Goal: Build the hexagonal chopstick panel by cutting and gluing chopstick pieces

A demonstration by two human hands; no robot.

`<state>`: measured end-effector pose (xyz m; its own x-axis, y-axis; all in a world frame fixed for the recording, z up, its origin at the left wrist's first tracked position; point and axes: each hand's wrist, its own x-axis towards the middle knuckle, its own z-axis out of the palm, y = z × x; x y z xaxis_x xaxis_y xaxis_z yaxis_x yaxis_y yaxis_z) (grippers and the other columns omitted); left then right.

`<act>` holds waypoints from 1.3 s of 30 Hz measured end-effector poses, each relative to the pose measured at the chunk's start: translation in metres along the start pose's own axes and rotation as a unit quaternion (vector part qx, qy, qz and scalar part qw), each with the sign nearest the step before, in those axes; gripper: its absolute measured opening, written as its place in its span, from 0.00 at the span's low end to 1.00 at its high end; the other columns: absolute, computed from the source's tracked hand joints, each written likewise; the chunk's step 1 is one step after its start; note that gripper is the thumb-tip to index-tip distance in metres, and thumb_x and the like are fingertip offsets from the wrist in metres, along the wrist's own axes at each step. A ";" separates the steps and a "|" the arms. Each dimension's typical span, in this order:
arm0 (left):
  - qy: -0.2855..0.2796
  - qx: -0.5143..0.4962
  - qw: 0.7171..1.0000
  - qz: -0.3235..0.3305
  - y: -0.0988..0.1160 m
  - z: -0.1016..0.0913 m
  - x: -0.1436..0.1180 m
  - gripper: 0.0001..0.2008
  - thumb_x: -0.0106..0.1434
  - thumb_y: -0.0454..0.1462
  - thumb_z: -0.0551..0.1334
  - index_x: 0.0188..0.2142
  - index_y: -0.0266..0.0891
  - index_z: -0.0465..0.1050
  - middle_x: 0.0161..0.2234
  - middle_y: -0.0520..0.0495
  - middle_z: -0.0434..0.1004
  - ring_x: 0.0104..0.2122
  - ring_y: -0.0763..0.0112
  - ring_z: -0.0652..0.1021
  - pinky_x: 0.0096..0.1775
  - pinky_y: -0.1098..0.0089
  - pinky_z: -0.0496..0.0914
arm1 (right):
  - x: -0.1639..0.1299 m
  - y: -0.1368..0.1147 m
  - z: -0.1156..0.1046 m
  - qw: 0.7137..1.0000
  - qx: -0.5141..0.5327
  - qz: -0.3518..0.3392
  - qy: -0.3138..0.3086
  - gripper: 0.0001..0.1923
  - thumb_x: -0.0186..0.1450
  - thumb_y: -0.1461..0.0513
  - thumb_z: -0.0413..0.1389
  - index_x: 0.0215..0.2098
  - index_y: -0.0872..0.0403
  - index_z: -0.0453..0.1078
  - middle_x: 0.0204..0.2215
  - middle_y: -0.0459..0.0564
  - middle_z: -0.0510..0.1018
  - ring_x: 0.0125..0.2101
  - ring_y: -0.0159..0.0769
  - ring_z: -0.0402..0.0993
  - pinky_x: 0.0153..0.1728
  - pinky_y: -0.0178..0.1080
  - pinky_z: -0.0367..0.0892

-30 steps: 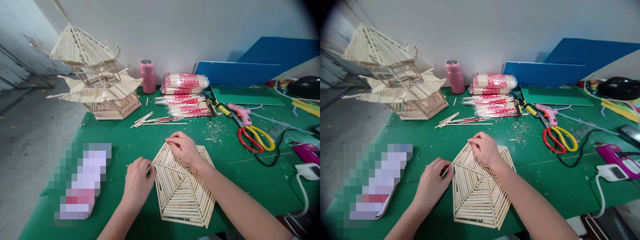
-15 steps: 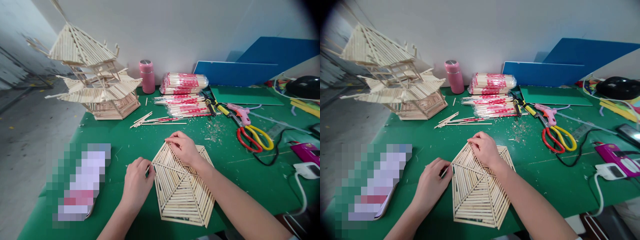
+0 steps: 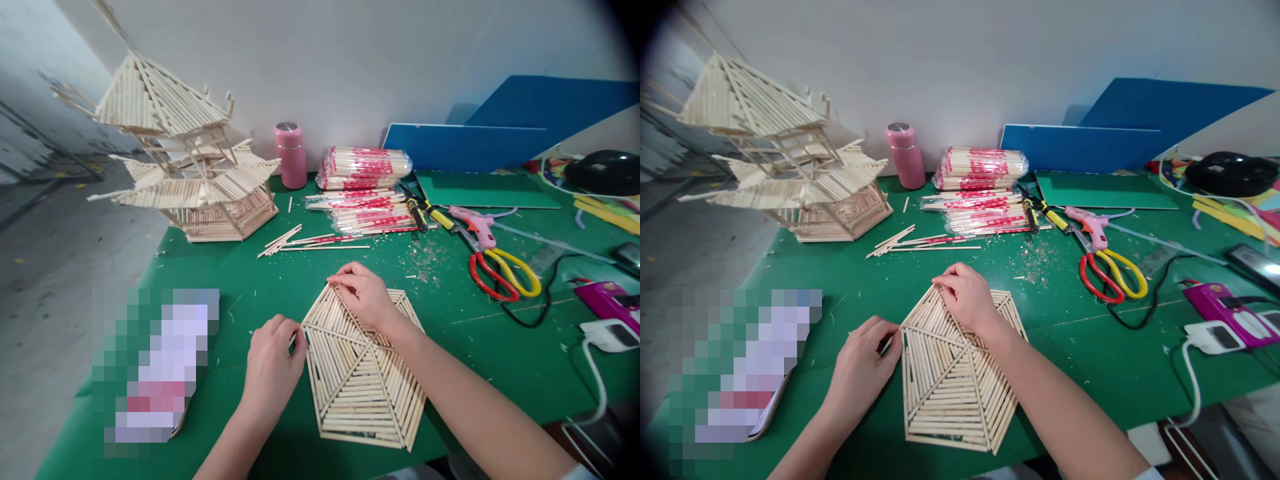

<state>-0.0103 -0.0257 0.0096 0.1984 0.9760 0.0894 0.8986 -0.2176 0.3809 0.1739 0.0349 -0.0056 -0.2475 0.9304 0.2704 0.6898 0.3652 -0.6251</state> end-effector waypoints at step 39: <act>-0.016 0.039 0.999 0.006 0.003 -0.005 0.001 0.12 0.59 0.33 0.48 0.23 0.39 0.66 0.24 0.49 0.67 0.26 0.69 0.70 0.27 0.72 0.61 | 0.000 -0.002 -0.001 1.000 -0.002 0.002 0.000 0.14 0.60 0.66 0.49 0.38 0.48 0.73 0.32 0.46 0.73 0.34 0.32 0.68 0.35 0.36 0.62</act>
<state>-0.0095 -0.0249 0.0153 0.2199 0.9735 0.0629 0.9238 -0.2286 0.3071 0.1728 0.0340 -0.0037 -0.2449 0.9321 0.2670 0.6940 0.3608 -0.6230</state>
